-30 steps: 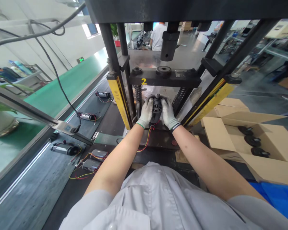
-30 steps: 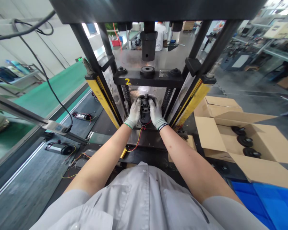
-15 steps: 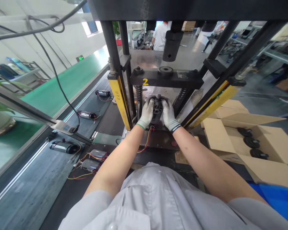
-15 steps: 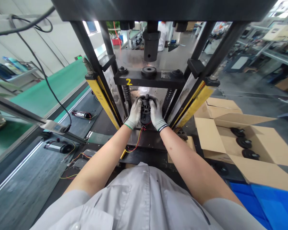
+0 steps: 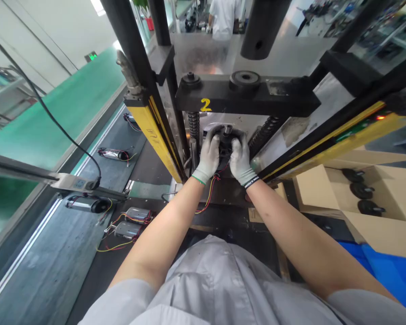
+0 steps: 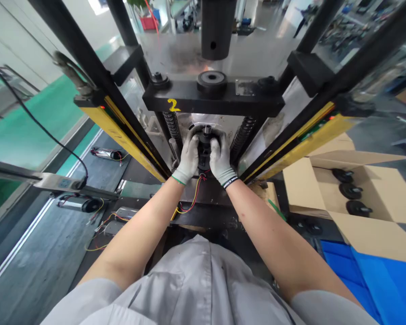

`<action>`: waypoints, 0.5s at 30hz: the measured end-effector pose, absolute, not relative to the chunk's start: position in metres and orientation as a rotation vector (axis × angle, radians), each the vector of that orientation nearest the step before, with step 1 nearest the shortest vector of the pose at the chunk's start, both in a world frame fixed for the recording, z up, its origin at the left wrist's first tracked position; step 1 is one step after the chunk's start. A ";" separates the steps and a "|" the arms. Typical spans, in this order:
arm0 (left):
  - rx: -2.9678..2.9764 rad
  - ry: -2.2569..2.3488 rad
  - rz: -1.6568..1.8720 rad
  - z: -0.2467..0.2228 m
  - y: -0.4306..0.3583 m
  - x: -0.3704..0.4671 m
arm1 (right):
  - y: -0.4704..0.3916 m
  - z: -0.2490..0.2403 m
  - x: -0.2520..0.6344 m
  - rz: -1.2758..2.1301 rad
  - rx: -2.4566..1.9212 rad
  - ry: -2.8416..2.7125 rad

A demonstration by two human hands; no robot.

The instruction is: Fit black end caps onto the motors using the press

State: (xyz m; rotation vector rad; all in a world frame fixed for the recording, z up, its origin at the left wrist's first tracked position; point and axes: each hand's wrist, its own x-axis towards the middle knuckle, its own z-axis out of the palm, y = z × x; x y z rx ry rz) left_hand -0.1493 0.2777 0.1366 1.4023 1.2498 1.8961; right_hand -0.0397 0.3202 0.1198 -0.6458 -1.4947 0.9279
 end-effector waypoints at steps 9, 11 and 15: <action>1.388 1.243 1.932 0.130 0.281 -0.148 | 0.317 0.111 -0.043 0.849 -0.666 -1.516; 1.364 1.236 1.924 0.129 0.284 -0.147 | 0.320 0.109 -0.044 0.840 -0.659 -1.490; 1.339 1.247 1.891 0.137 0.277 -0.141 | 0.319 0.118 -0.040 0.923 -0.644 -1.482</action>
